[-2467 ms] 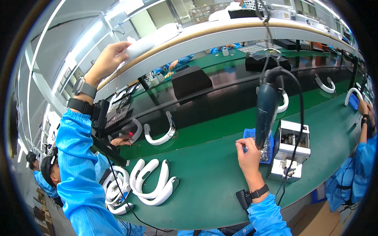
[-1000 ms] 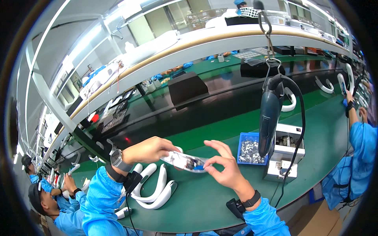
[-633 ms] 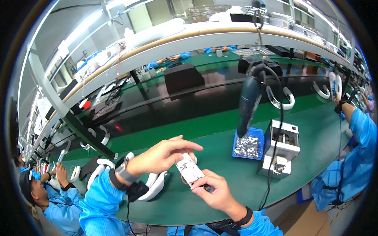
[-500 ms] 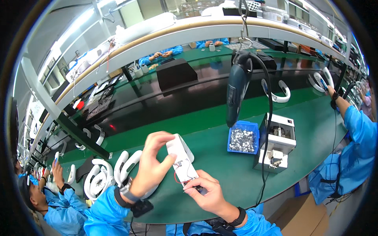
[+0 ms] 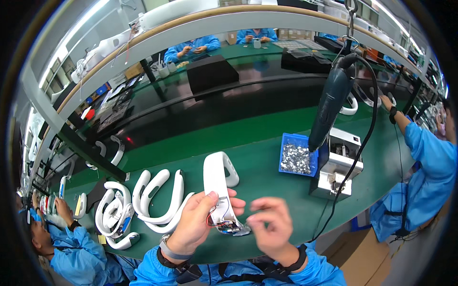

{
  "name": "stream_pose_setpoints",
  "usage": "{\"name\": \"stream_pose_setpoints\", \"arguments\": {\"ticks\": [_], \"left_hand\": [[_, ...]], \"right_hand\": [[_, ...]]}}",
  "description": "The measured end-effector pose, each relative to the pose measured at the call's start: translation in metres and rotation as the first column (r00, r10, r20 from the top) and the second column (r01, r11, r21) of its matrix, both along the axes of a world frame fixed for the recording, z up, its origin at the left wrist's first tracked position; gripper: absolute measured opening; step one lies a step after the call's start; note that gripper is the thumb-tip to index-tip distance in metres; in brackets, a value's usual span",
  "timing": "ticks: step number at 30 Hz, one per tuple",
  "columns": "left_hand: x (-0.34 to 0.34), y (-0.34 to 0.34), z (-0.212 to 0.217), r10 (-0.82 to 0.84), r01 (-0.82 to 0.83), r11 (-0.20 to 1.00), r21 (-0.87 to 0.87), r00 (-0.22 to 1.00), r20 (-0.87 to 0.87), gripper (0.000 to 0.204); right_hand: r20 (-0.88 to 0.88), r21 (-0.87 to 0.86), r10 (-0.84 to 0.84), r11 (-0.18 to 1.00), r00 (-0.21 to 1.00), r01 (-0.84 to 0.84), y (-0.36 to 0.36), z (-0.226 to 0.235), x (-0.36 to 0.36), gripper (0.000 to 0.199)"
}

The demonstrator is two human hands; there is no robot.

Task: Assembling internal electronics and screwing components into plastic housings for neck fans.

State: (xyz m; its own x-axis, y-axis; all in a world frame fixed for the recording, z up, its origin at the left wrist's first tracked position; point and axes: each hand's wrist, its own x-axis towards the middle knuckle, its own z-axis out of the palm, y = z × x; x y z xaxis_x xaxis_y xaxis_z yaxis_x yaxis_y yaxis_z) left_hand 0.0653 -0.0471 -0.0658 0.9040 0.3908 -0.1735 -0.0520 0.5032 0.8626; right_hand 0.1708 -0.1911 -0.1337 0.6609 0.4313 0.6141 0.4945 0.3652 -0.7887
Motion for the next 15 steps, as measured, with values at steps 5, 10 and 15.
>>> {"name": "stream_pose_setpoints", "arguments": {"ticks": [5,10,15], "left_hand": [[0.010,-0.003,-0.021,-0.069,0.069,0.994,0.087,0.998,0.006,0.033],[0.015,-0.009,-0.033,0.041,-0.041,0.999,-0.004,0.998,0.055,0.035],[0.015,-0.004,-0.037,0.013,0.014,0.978,-0.208,0.991,0.131,0.041]], "right_hand": [[0.430,-0.012,-0.001,1.000,0.903,0.008,0.017,0.060,0.036,0.017],[0.516,-0.113,0.045,0.994,0.856,0.015,0.032,0.064,0.049,0.018],[0.498,-0.122,-0.013,0.989,0.867,0.085,0.035,0.056,0.047,0.018]]}}
